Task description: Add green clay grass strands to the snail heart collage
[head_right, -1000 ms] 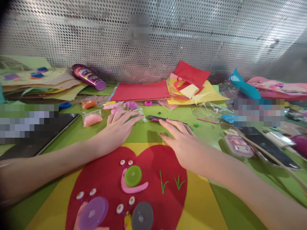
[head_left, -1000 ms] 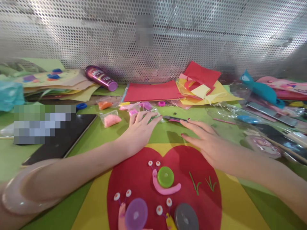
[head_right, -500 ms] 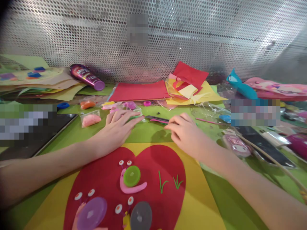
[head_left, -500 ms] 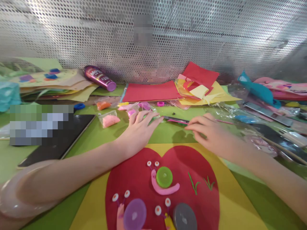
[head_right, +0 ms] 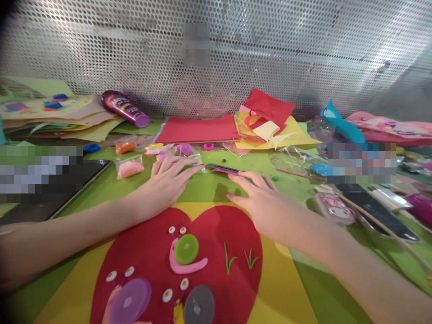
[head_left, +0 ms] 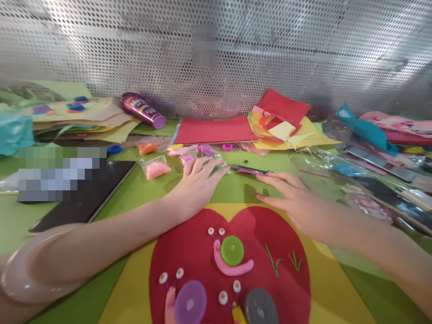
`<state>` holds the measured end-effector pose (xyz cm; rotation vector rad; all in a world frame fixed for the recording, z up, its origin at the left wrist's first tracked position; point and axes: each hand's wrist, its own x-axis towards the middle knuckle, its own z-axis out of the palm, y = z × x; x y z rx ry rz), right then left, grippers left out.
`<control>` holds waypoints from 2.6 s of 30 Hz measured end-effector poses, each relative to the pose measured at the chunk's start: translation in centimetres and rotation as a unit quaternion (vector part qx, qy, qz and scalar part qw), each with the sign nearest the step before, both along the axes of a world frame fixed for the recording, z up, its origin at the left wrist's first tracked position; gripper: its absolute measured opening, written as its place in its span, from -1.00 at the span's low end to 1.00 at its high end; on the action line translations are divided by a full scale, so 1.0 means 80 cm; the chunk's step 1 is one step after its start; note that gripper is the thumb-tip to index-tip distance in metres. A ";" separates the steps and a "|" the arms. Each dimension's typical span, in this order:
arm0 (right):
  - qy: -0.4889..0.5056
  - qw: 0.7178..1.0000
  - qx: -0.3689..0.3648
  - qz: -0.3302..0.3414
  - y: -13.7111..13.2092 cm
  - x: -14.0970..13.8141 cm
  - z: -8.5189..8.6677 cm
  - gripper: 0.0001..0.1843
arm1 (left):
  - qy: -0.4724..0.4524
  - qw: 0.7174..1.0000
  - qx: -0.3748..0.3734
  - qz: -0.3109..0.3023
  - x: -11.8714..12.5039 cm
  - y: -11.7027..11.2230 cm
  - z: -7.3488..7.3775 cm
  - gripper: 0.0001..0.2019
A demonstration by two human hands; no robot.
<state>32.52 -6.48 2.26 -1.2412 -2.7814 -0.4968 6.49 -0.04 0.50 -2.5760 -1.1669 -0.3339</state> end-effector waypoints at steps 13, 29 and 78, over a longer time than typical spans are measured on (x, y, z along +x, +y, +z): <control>-0.070 0.997 -0.004 -0.025 -0.010 0.005 -0.002 0.12 | -0.014 1.000 -0.006 -0.002 -0.001 0.001 -0.004 -0.51; -0.074 0.995 -0.024 -0.056 0.003 -0.003 -0.005 0.18 | -0.028 0.999 -0.018 -0.002 -0.001 0.002 -0.005 -0.51; -0.019 0.995 -0.064 -0.078 -0.003 -0.020 0.016 -0.10 | -0.006 1.000 0.017 -0.009 -0.002 0.002 -0.006 -0.50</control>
